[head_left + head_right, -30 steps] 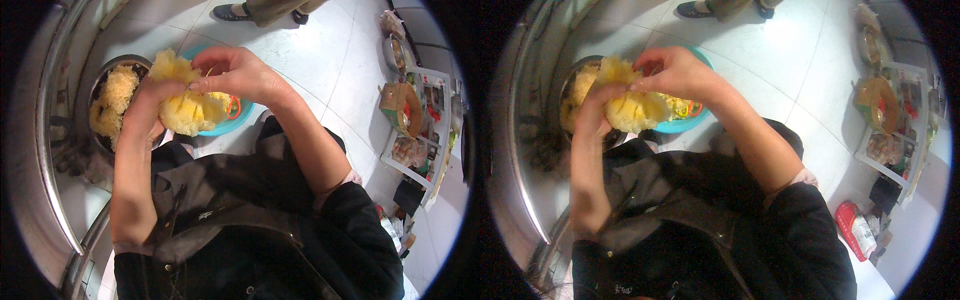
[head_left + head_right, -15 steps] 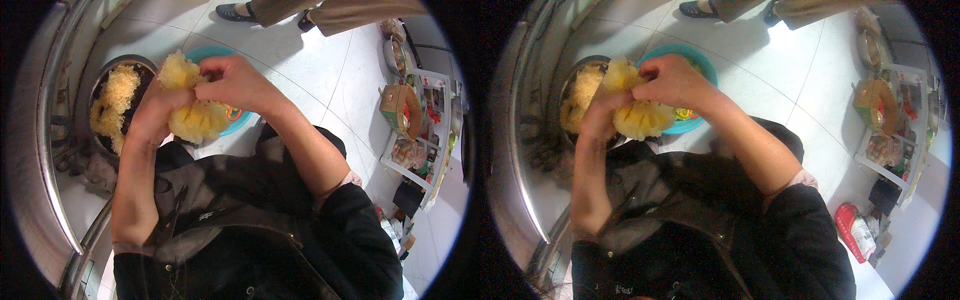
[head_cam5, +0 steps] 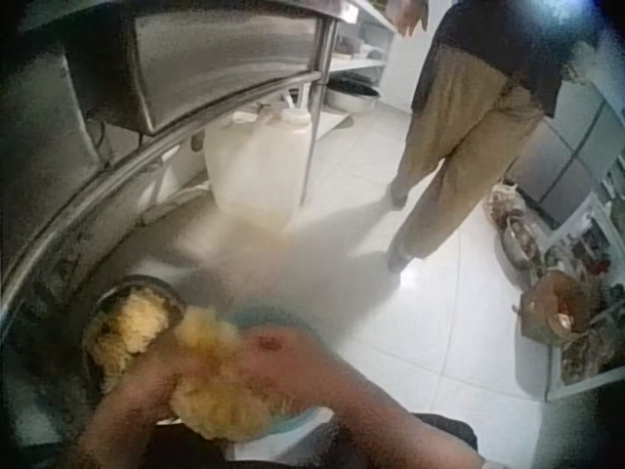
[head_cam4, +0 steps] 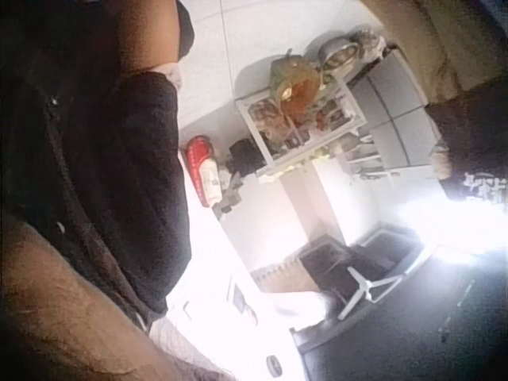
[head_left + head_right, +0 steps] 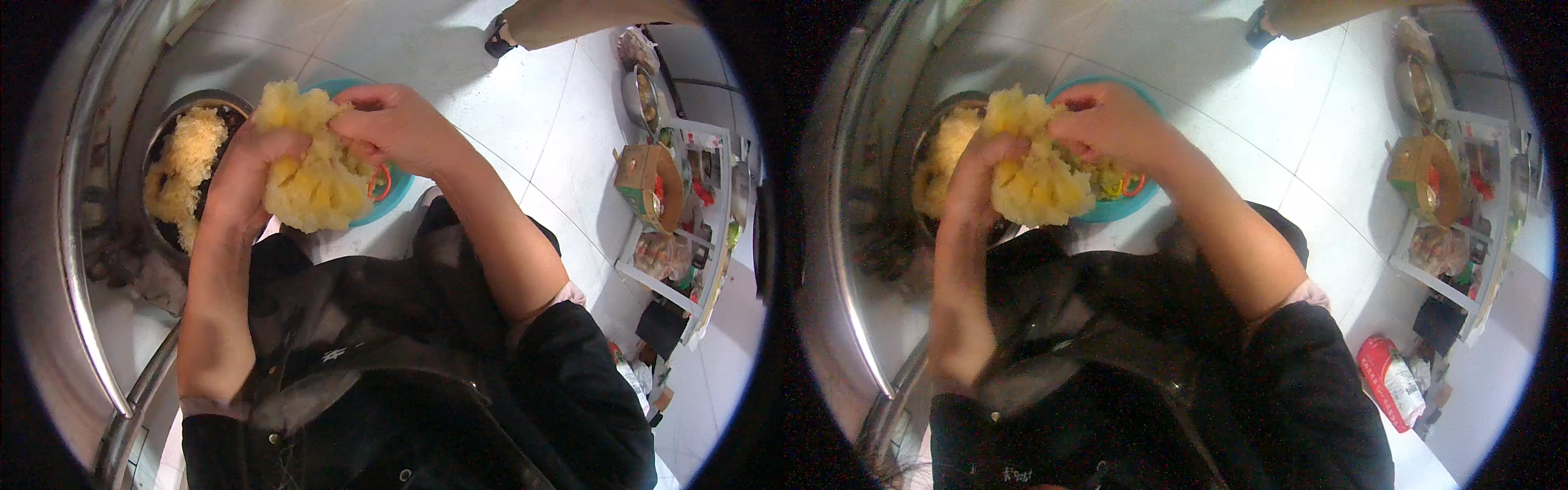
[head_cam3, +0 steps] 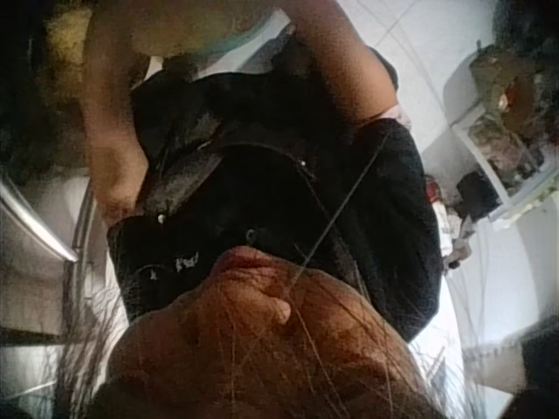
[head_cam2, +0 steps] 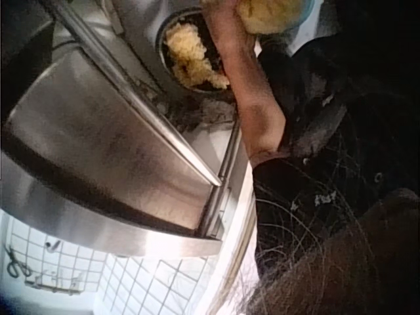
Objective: The person tears a large piece of white fungus into smaller pieces by hand and places them into a blue bowl. They then use yellow-handled scissors to cut the remaining fungus into smaller pieces, continuing to transfer the cut pieces into the bowl.
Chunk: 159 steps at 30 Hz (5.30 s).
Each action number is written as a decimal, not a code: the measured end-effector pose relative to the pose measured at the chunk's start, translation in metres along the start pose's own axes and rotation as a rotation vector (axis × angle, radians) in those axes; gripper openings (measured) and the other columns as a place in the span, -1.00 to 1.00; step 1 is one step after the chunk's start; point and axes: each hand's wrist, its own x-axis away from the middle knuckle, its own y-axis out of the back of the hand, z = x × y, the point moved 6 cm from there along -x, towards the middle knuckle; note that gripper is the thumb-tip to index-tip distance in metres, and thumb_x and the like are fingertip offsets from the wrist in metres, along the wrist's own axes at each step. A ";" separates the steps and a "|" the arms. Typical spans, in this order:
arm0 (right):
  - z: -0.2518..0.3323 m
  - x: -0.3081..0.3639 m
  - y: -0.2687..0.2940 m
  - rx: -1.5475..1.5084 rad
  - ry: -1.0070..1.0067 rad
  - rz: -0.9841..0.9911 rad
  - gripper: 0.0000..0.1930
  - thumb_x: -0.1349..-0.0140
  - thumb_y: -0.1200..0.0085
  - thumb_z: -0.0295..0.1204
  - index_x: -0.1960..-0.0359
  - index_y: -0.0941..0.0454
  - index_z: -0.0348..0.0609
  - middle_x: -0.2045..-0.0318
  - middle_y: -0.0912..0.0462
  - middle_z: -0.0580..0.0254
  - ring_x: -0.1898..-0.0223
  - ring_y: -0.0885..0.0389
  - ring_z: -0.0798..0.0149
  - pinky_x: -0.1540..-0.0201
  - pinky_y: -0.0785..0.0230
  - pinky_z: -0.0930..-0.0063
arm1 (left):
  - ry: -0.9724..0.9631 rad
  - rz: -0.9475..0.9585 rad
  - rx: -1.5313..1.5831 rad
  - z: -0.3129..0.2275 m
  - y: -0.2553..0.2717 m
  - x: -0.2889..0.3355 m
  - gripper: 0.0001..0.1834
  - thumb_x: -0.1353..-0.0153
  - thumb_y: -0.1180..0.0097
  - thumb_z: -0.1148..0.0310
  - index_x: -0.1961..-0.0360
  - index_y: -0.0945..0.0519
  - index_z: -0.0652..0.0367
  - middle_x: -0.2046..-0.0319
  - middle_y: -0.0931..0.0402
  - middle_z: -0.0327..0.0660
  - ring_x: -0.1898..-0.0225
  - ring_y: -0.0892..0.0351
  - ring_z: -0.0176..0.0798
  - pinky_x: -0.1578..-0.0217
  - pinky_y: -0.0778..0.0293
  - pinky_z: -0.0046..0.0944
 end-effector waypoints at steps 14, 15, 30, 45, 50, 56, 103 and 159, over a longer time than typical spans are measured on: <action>-0.007 -0.008 0.032 0.380 -0.113 -0.103 -0.75 -0.18 -0.17 -0.35 0.24 -0.65 -0.32 0.48 -0.61 0.24 0.53 -0.53 0.46 0.46 -0.36 0.60 | 0.003 0.058 0.085 -0.003 0.002 0.001 -0.45 -0.02 -0.15 0.52 -0.12 -0.43 0.31 0.14 -0.57 -0.06 0.19 -0.68 -0.11 0.08 -0.65 -0.12; -0.010 -0.009 0.032 0.478 -0.136 -0.109 -0.71 -0.15 -0.19 -0.34 0.20 -0.65 -0.33 0.41 -0.69 0.15 0.49 -0.62 0.40 0.39 -0.48 0.57 | 0.007 0.076 0.104 -0.004 -0.001 0.003 -0.44 0.00 -0.15 0.54 -0.12 -0.43 0.28 0.13 -0.56 -0.08 0.18 -0.68 -0.13 0.08 -0.65 -0.14; 0.028 0.014 -0.006 0.366 0.479 0.211 -0.64 -0.06 -0.37 -0.43 0.04 -0.72 0.00 0.15 -0.64 0.25 0.35 -0.55 0.48 0.24 -0.50 0.53 | 0.078 0.236 -0.040 0.007 -0.021 0.010 -0.17 0.08 -0.18 0.45 -0.33 -0.28 0.27 -0.01 -0.50 -0.09 0.09 -0.62 -0.16 0.06 -0.61 -0.21; 0.031 0.015 0.004 0.405 0.331 -0.068 -0.77 -0.13 -0.19 -0.48 0.18 -0.66 -0.29 0.45 -0.69 0.24 0.48 -0.64 0.48 0.44 -0.54 0.59 | 0.070 0.263 0.005 0.005 -0.023 0.007 -0.29 -0.09 -0.25 0.47 -0.30 -0.30 0.25 -0.10 -0.46 -0.12 -0.12 -0.52 -0.20 -0.18 -0.45 -0.21; 0.030 0.012 0.014 0.343 0.278 -0.136 -0.79 -0.18 -0.15 -0.49 0.18 -0.64 -0.32 0.45 -0.68 0.23 0.50 -0.62 0.51 0.49 -0.50 0.64 | -0.017 0.165 -0.063 0.002 -0.014 0.000 -0.29 -0.09 -0.30 0.47 -0.29 -0.31 0.22 -0.07 -0.48 -0.14 -0.03 -0.56 -0.23 -0.10 -0.51 -0.23; 0.024 0.003 0.038 0.281 0.241 -0.318 -0.76 -0.15 -0.16 -0.51 0.14 -0.61 -0.32 0.48 -0.65 0.23 0.53 -0.58 0.50 0.51 -0.45 0.65 | -0.025 0.071 -0.028 -0.003 -0.002 0.002 -0.33 -0.09 -0.26 0.51 -0.27 -0.35 0.19 -0.01 -0.52 -0.17 0.03 -0.59 -0.26 0.00 -0.56 -0.26; 0.013 0.012 -0.019 -0.032 0.251 0.126 -0.78 -0.01 -0.25 -0.63 0.28 -0.55 -0.25 0.29 -0.69 0.30 0.24 -0.62 0.45 0.13 -0.53 0.49 | -0.082 0.259 -0.078 0.002 -0.018 0.006 -0.17 0.11 -0.15 0.51 -0.31 -0.25 0.12 -0.05 -0.40 -0.13 -0.10 -0.48 -0.22 -0.15 -0.44 -0.24; -0.005 0.002 0.011 -0.396 0.108 -0.119 -0.87 -0.15 -0.11 -0.55 0.26 -0.50 -0.09 0.48 -0.48 0.41 0.55 -0.27 0.61 0.60 0.03 0.72 | -0.096 -0.064 0.228 -0.001 0.007 -0.005 -0.51 -0.14 0.05 0.46 -0.15 -0.44 0.26 0.00 -0.53 -0.08 -0.03 -0.59 -0.13 -0.11 -0.53 -0.17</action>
